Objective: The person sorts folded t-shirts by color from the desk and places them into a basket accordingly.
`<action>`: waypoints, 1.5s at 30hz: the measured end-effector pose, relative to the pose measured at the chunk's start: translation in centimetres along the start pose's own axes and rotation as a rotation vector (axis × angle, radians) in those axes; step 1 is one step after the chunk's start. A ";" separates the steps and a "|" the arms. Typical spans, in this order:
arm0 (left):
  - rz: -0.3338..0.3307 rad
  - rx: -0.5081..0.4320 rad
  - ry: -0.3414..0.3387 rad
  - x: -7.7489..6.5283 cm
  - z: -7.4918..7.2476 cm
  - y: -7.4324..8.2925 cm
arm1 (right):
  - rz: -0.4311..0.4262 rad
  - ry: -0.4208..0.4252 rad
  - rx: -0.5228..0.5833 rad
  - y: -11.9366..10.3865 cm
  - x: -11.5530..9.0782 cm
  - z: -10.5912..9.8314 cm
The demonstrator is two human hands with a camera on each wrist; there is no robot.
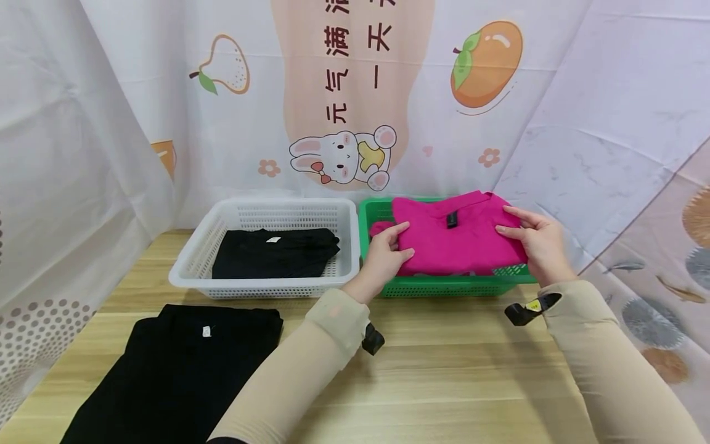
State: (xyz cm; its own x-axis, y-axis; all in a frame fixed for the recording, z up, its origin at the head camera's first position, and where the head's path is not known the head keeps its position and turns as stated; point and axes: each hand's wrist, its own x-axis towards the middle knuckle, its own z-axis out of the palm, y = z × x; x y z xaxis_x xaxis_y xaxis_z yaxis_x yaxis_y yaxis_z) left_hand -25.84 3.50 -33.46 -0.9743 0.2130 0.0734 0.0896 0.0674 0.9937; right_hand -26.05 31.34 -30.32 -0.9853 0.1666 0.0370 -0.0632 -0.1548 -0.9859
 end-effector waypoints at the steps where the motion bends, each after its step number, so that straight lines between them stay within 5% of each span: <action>1: 0.002 0.006 0.008 0.1 0.0 -0.1 | 0.000 0.002 0.003 0.2 0.2 0.1; 13: -0.059 0.036 0.040 0.6 -0.6 -1.1 | 0.006 0.060 -0.117 1.7 1.2 1.4; 27: -0.029 0.092 0.076 0.5 -1.0 -1.5 | -0.052 0.315 -0.045 3.0 1.9 2.8; 37: -0.004 0.106 0.104 0.3 -1.3 -1.1 | -0.121 0.295 -0.228 3.9 1.6 2.7; 45: 0.025 0.128 0.082 -0.3 -1.8 -0.5 | -0.140 0.209 -0.108 3.3 1.0 3.2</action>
State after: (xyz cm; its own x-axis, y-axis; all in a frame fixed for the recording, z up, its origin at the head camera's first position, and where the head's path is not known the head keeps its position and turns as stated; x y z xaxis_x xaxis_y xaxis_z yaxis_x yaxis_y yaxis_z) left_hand -25.93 1.60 -33.82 -0.9846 0.1358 0.1101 0.1347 0.1879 0.9729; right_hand -27.74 27.86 -33.03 -0.9133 0.3782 0.1512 -0.1686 -0.0132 -0.9856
